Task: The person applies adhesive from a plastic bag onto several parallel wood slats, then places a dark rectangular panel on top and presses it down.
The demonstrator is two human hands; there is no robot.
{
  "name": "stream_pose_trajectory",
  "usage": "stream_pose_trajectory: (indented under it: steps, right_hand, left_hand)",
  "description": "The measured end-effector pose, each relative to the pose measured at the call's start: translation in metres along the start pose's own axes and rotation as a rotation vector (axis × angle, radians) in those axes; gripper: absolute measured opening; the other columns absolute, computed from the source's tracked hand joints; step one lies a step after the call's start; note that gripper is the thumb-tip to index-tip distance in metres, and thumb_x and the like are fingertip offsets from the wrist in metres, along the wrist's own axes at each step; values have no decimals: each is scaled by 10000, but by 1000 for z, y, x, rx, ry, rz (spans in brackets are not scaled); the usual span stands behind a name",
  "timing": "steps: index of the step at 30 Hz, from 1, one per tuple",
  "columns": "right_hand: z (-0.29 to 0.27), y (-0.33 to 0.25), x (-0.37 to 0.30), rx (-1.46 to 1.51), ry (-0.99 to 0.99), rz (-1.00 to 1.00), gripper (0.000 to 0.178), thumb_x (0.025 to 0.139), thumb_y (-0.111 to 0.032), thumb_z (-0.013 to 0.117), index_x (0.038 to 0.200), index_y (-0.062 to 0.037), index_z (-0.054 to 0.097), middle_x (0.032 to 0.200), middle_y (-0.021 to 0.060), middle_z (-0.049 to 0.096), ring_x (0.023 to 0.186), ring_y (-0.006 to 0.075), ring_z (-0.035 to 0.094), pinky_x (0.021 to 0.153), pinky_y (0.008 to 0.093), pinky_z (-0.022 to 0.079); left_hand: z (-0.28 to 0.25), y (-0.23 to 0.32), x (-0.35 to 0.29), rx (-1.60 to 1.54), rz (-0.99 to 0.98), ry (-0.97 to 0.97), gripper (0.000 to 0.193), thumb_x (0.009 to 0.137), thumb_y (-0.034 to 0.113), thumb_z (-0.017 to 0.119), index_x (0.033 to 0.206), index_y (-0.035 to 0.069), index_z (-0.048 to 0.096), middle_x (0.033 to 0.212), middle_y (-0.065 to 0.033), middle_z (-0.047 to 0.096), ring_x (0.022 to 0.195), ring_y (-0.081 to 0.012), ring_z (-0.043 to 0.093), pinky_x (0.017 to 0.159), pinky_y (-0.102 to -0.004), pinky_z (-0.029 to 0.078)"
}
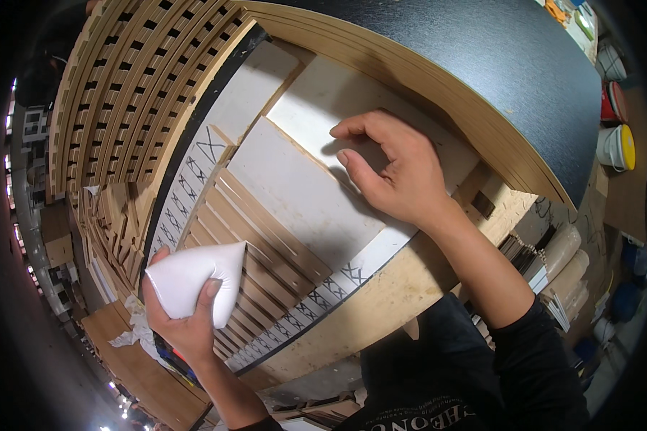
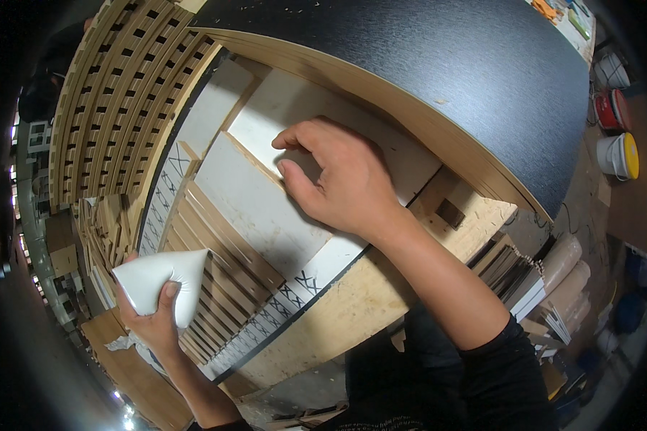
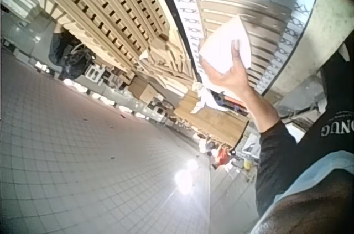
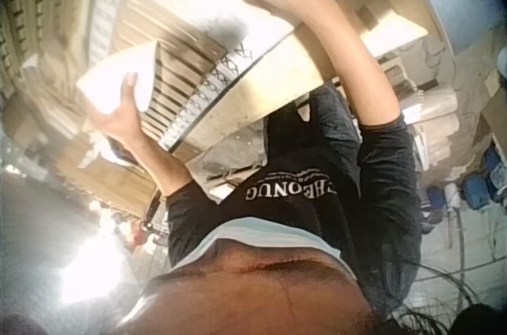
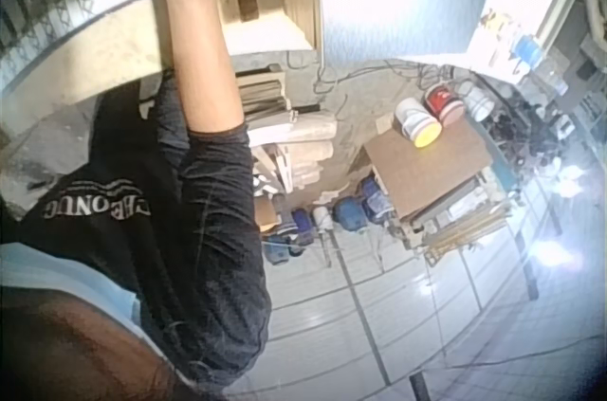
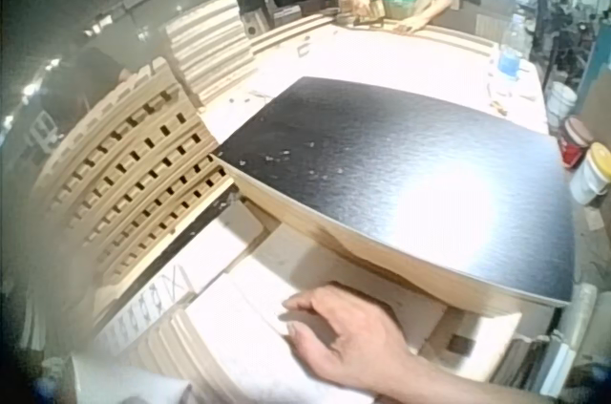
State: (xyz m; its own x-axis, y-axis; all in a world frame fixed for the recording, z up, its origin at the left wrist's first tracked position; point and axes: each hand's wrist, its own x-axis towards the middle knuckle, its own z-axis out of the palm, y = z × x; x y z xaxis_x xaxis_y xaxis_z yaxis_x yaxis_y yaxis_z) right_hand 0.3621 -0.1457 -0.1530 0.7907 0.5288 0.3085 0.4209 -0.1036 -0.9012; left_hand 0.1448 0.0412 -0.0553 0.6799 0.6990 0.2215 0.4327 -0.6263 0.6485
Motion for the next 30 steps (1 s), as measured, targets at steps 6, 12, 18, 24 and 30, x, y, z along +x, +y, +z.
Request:
stream_pose_trajectory:
  steps: [6,12,18,24,30]
  right_hand:
    - [-2,0,0,8,-4,19,211,804,-132,598,987,-29,611,912,126,624,687,268,604,621,325,499]
    - [-3,0,2,7,-5,-4,213,795,-120,599,982,-20,612,919,142,627,819,303,621,730,337,504]
    - [-4,-2,1,39,-21,32,219,789,-119,599,981,-14,610,917,147,629,845,304,624,752,335,501]
    - [-1,-2,0,82,-22,41,229,777,-125,608,978,-14,610,916,152,631,855,290,632,762,331,501]
    - [-6,-4,1,55,-2,36,238,767,-133,628,971,-12,615,882,145,631,849,269,636,761,322,502]
  left_hand:
    - [5,-9,20,-14,-13,39,643,636,101,835,1191,-34,539,1145,-127,585,968,-189,585,867,-303,478]
    - [6,-17,42,46,-26,62,620,678,117,820,1208,-32,535,1102,-123,607,968,-190,590,863,-309,482]
    - [13,-21,57,-5,-72,102,616,684,106,813,1214,-34,532,1089,-129,608,966,-191,590,854,-311,485]
    - [2,-16,37,69,-60,238,663,668,92,807,1236,-57,498,1101,-134,592,966,-207,588,837,-321,495]
    - [-32,3,-38,-52,-118,66,942,528,388,890,1233,-83,479,1125,-156,576,914,-217,603,809,-326,506]
